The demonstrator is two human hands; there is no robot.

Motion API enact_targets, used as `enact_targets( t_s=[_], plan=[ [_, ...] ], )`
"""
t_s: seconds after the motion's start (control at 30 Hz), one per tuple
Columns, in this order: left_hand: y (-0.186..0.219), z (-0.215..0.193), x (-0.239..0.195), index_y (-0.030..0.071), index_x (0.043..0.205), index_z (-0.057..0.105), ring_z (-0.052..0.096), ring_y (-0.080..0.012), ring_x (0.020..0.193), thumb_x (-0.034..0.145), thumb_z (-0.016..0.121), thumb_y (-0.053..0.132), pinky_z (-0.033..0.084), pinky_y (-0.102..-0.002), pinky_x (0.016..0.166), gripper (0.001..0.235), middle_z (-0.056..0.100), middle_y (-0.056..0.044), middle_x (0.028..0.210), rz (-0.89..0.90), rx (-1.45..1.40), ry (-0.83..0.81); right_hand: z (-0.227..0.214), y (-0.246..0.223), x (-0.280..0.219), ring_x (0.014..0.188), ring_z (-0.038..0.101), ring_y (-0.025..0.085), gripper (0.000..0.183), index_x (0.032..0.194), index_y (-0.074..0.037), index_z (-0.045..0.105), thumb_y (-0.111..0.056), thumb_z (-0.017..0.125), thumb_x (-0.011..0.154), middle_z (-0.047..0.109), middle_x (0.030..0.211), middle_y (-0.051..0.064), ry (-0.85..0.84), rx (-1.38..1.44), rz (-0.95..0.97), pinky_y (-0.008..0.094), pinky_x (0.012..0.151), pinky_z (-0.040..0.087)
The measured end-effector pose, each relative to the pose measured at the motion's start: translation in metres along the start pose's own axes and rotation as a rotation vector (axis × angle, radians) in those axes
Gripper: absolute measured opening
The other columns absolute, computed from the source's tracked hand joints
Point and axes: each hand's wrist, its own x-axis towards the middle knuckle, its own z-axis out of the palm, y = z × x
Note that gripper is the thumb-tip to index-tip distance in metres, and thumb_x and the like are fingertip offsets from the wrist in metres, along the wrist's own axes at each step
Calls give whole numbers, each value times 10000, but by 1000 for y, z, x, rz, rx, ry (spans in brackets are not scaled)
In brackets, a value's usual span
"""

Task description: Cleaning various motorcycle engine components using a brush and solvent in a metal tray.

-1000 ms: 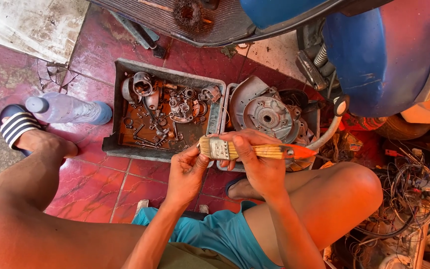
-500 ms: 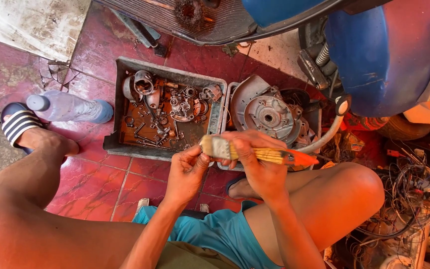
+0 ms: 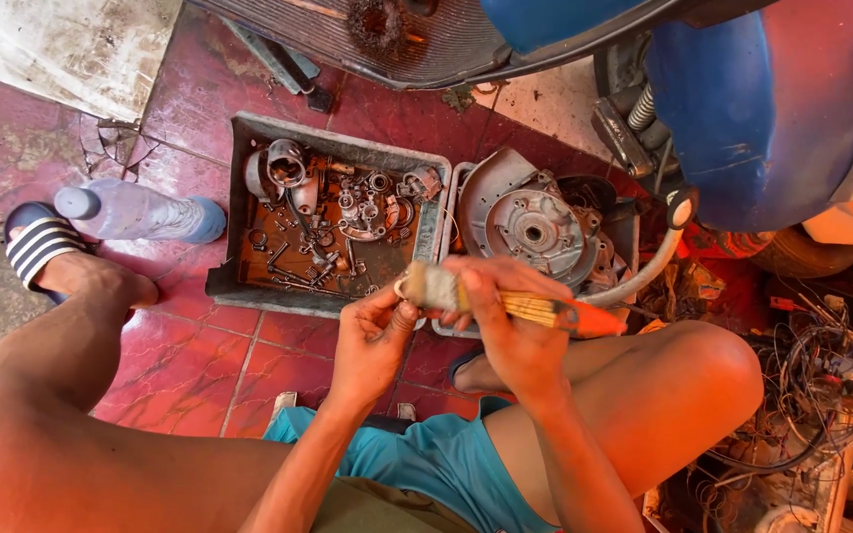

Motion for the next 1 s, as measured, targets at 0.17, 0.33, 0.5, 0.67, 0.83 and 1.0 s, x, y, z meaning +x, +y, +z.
enact_targets(
  t_s=[0.17, 0.33, 0.5, 0.67, 0.83, 1.0],
  plan=[
    [7, 2, 0, -39, 1239, 713, 599, -146, 1039, 932, 708, 137, 564, -366, 930, 353, 754, -172, 1172, 23, 3, 44, 0, 5, -5, 459, 710, 188, 215, 977, 42, 778, -77, 602, 1012, 687, 539, 144, 4, 17, 46, 287, 502, 597],
    [20, 11, 1, -54, 1256, 695, 605, -157, 1064, 935, 709, 149, 559, -370, 963, 380, 738, -176, 1195, 50, -39, 93, 5, -1, -5, 491, 722, 135, 183, 980, 13, 794, -98, 648, 980, 717, 596, 100, 13, -104, -2, 278, 551, 619],
    [20, 14, 4, -60, 1271, 662, 644, -281, 1183, 921, 717, 219, 534, -411, 1039, 450, 713, -241, 1246, 119, -95, 72, 1, 3, -10, 606, 766, 208, 185, 1013, -48, 818, -126, 653, 985, 753, 692, 114, -4, -139, 8, 334, 640, 631],
    [28, 16, 7, -90, 1278, 630, 654, -358, 1184, 957, 665, 236, 533, -470, 1047, 458, 692, -294, 1248, 128, -142, 70, 4, 12, -14, 688, 780, 220, 140, 1015, -67, 819, -97, 694, 959, 769, 793, 123, -78, -42, -18, 357, 677, 640],
    [16, 8, 11, -100, 1309, 581, 651, -470, 1191, 965, 637, 275, 523, -545, 1055, 512, 642, -364, 1272, 33, -331, 69, 3, 7, -15, 664, 717, 231, 215, 1099, -26, 759, -172, 635, 1001, 738, 911, 183, -219, -120, -188, 337, 629, 639],
    [4, 5, 12, -139, 1316, 541, 617, -499, 1217, 995, 597, 276, 527, -557, 1038, 528, 619, -391, 1286, -13, -497, 88, 5, 12, -17, 759, 777, 279, 129, 1013, -36, 794, -98, 715, 933, 762, 942, 127, -156, -230, -259, 357, 707, 644]
  ],
)
